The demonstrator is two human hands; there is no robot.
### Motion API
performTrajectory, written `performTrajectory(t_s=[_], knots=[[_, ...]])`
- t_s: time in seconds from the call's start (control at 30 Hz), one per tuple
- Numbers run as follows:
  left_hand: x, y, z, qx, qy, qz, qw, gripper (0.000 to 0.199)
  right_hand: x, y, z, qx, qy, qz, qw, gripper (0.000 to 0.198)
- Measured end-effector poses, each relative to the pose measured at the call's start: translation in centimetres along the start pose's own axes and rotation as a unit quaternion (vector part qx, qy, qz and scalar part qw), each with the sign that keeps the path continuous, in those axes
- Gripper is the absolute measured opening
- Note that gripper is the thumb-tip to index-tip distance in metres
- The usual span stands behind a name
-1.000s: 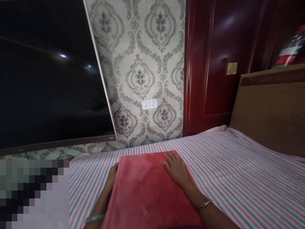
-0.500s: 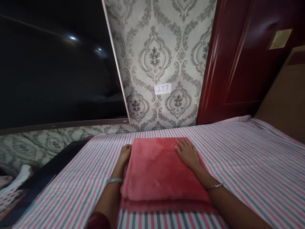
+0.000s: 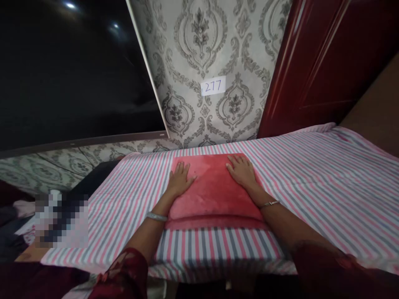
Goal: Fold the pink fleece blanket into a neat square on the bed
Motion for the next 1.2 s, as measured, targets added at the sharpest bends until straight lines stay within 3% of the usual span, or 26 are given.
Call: performTrajectory(t_s=[0.2,0.37,0.5,0.67,0.77,0.93,1.1,1.2], knots=[[0.6,0.0,0.2,0.006,-0.02,0.04,0.999,0.074,0.3,0.2,0.4,-0.015,-0.041,0.035,0.998,0.061],[2.8,0.6,-0.6,-0.004,-0.053,0.049,0.997,0.071,2.4,0.4,-0.3,-0.009,-0.119,0.061,0.991,0.061],[4.0,1.4,-3.6,-0.054,0.012,0.048,0.997,0.069,3.9,0.5,-3.9,0.02,-0.093,0.048,0.994,0.062],[1.2,1.4,-7.6,-0.072,0.067,0.073,0.993,0.072,2.1,0.4,-8.6,0.073,-0.056,0.061,0.994,0.061],[0.3,1.4,-8.2,-0.064,0.092,0.083,0.99,0.071,1.2,0.9,-9.3,0.079,-0.031,0.073,0.994,0.061],[0.4,1.6,-7.8,-0.068,0.082,0.078,0.991,0.071,1.3,1.4,-8.6,0.074,-0.034,0.096,0.992,0.061],[1.6,1.6,-8.1,-0.076,0.084,0.051,0.992,0.067,3.4,0.7,-9.4,0.063,-0.077,0.102,0.99,0.059],[2.4,2.9,-10.3,-0.137,0.109,0.029,0.984,0.064,5.4,-1.5,-11.2,0.108,-0.06,0.083,0.989,0.058]])
Point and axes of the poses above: each hand's wrist, its own z-axis towards the middle knuckle, its own x-axis out of the back of the hand, y = z × x, the point moved 8 cm from there along z, towards the middle knuckle, and after that the axes turned 15 degrees about x, right-handed, at the moved point
